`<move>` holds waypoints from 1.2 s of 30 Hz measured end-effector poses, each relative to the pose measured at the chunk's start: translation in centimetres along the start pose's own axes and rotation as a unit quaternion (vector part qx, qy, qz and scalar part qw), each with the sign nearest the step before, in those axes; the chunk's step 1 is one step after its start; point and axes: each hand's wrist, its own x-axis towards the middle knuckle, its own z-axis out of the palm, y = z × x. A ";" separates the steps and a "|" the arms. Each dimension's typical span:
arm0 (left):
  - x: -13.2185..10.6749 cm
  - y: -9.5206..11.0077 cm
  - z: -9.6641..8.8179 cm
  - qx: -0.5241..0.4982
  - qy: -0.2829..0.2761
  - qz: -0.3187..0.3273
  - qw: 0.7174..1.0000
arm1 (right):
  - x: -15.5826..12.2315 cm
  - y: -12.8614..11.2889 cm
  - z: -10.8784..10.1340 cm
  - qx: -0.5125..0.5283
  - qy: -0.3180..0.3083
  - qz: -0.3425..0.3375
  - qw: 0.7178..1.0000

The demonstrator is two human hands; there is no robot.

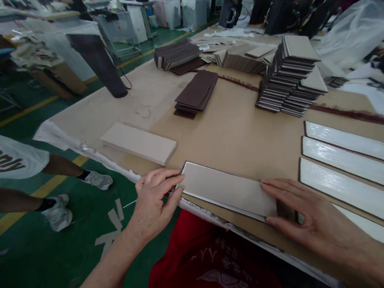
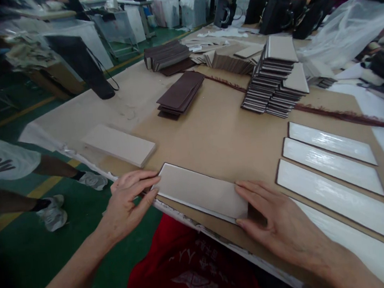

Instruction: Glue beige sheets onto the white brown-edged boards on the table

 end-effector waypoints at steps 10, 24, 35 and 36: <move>-0.1 -0.9 0.4 0.008 -0.005 0.014 1.000 | 0.0 -1.0 -0.9 0.006 -0.064 0.013 0.998; 0.0 -0.9 0.2 0.000 -0.015 0.015 1.000 | -0.1 -2.0 -0.6 -0.068 -0.107 0.019 0.992; -0.1 -0.9 0.3 0.025 -0.021 0.015 0.999 | -0.2 -2.7 -0.3 -0.121 -0.103 0.007 0.987; -0.2 -0.8 0.3 0.037 -0.023 0.016 0.999 | -0.2 -2.8 -0.3 -0.125 -0.100 0.009 0.987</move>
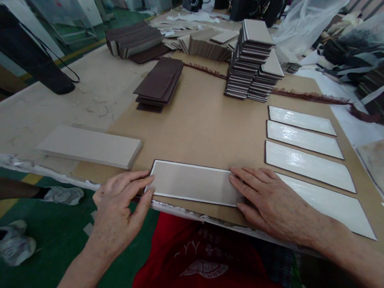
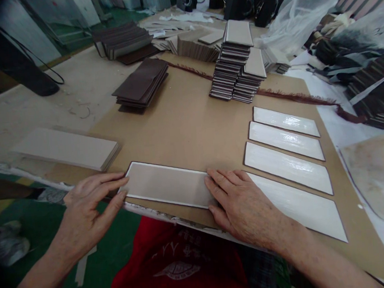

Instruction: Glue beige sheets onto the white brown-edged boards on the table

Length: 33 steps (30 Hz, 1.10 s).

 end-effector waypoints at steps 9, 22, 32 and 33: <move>1.6 0.2 -1.2 0.100 -0.053 0.134 0.984 | 0.4 -0.9 -0.1 0.021 -0.004 0.006 1.000; 1.8 5.6 -1.0 0.251 -0.093 0.149 0.952 | 2.0 -3.2 -0.6 -0.039 0.004 0.009 0.999; 1.0 3.6 -0.9 0.215 -0.091 0.144 0.962 | -1.7 -1.0 -0.2 -0.039 0.036 0.008 0.999; 1.0 3.4 -0.9 0.217 -0.090 0.148 0.961 | -1.8 -0.8 -0.1 -0.037 0.042 0.001 0.998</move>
